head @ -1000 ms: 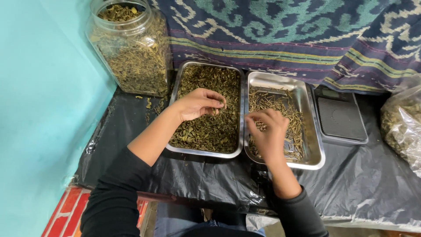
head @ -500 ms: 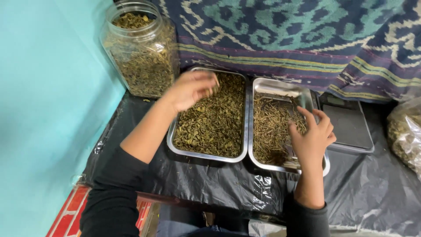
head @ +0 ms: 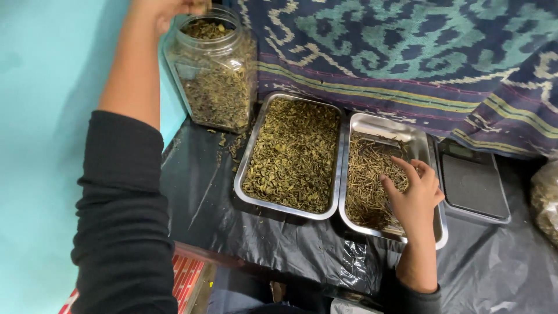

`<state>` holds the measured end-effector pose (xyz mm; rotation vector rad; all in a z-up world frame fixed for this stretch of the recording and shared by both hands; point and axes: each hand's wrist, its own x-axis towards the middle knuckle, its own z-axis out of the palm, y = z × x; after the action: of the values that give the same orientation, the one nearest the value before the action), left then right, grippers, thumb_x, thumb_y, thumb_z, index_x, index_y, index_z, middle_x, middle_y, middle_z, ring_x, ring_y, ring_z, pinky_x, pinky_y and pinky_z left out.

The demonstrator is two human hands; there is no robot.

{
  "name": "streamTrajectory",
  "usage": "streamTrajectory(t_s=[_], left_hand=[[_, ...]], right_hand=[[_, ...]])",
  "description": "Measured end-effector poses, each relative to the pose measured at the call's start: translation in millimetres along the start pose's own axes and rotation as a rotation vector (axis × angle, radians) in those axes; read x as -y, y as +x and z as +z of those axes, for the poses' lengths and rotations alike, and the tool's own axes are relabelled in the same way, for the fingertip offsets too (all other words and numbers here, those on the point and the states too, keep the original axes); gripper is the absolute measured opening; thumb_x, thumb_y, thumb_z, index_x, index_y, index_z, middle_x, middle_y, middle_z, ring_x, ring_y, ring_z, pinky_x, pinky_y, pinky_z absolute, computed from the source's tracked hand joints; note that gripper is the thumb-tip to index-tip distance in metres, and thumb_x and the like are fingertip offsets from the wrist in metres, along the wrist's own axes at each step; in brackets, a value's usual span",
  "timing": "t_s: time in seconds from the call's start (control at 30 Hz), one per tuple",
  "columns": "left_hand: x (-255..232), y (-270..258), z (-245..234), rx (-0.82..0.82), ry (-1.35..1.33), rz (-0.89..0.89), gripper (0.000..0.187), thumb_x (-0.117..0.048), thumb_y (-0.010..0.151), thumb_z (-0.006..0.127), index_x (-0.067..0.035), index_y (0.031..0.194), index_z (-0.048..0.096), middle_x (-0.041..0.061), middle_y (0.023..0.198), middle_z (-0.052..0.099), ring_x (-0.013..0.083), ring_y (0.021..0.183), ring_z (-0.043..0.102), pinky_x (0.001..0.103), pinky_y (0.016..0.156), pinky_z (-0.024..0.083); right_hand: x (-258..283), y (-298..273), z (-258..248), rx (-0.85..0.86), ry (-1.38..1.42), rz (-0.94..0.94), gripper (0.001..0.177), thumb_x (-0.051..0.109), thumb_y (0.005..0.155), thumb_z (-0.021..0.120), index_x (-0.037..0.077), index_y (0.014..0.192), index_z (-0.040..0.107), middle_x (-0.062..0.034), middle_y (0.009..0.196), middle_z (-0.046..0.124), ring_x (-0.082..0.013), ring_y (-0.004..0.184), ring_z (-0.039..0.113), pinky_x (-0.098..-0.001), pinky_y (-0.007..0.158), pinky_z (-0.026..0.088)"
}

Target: Sorting dried tea leaves by hand to remove stems and debris, transferring them between metal trays.

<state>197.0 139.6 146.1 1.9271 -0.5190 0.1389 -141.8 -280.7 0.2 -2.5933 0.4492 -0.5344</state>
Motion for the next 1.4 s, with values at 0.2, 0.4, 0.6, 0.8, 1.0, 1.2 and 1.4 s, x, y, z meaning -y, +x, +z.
streamTrajectory(t_s=[0.2, 0.4, 0.6, 0.8, 1.0, 1.2, 1.4], left_hand=[[38, 27, 7, 0.124, 0.355, -0.019, 0.019, -0.003, 0.094, 0.058, -0.003, 0.113, 0.062, 0.012, 0.111, 0.062, 0.0285, 0.101, 0.062, 0.039, 0.088, 0.056], [4, 11, 27, 0.154, 0.483, -0.171, 0.023, -0.001, 0.098, 0.046, -0.006, 0.114, 0.062, 0.017, 0.12, 0.059, 0.0301, 0.108, 0.059, 0.044, 0.096, 0.049], [-5, 14, 34, 0.405, 0.835, -0.178, 0.043, 0.004, 0.093, 0.049, -0.007, 0.134, 0.052, 0.014, 0.132, 0.053, 0.0315, 0.114, 0.054, 0.047, 0.089, 0.048], [-26, 8, 52, 0.391, 0.922, -0.273, 0.039, -0.011, 0.086, 0.066, -0.006, 0.125, 0.06, 0.015, 0.124, 0.058, 0.0345, 0.094, 0.062, 0.052, 0.088, 0.046], [-35, 4, 52, 0.315, 0.889, -0.278, 0.016, -0.004, 0.087, 0.067, 0.0, 0.102, 0.071, 0.017, 0.096, 0.067, 0.027, 0.072, 0.062, 0.043, 0.066, 0.054], [-11, 16, 41, 0.271, 0.856, -0.23, 0.025, -0.001, 0.096, 0.054, -0.005, 0.118, 0.064, 0.015, 0.11, 0.064, 0.0253, 0.088, 0.063, 0.043, 0.075, 0.056], [-17, 6, 40, 0.217, 0.864, -0.177, 0.031, -0.001, 0.096, 0.052, -0.018, 0.119, 0.064, 0.014, 0.113, 0.062, 0.028, 0.079, 0.056, 0.043, 0.06, 0.047]], right_hand=[[-1, -2, 1, 0.028, -0.024, -0.019, 0.045, 0.041, 0.081, 0.066, 0.031, 0.125, 0.058, -0.013, 0.129, 0.043, -0.0335, 0.124, 0.036, -0.0584, 0.099, 0.018], [4, -3, -3, 0.043, -0.005, -0.023, 0.044, 0.04, 0.082, 0.066, 0.029, 0.124, 0.059, -0.0137, 0.127, 0.044, -0.0334, 0.123, 0.038, -0.0591, 0.101, 0.016], [3, -4, -2, 0.046, -0.005, -0.045, 0.045, 0.039, 0.082, 0.066, 0.029, 0.126, 0.059, -0.0152, 0.127, 0.045, -0.0349, 0.123, 0.037, -0.0606, 0.101, 0.016], [6, -3, -2, 0.091, -0.013, 0.005, 0.045, 0.04, 0.082, 0.065, 0.032, 0.126, 0.058, -0.0122, 0.127, 0.044, -0.0327, 0.126, 0.036, -0.06, 0.102, 0.015], [7, -1, -4, 0.101, -0.011, 0.015, 0.046, 0.042, 0.082, 0.064, 0.031, 0.126, 0.058, -0.0128, 0.13, 0.044, -0.0327, 0.127, 0.035, -0.0584, 0.103, 0.015], [6, -2, -3, 0.1, -0.006, -0.017, 0.045, 0.041, 0.083, 0.064, 0.028, 0.125, 0.059, -0.0149, 0.13, 0.046, -0.0347, 0.125, 0.037, -0.0578, 0.104, 0.015], [7, -4, -3, 0.074, 0.014, -0.058, 0.043, 0.039, 0.083, 0.065, 0.027, 0.125, 0.06, -0.0128, 0.126, 0.048, -0.033, 0.123, 0.039, -0.0596, 0.103, 0.016]])
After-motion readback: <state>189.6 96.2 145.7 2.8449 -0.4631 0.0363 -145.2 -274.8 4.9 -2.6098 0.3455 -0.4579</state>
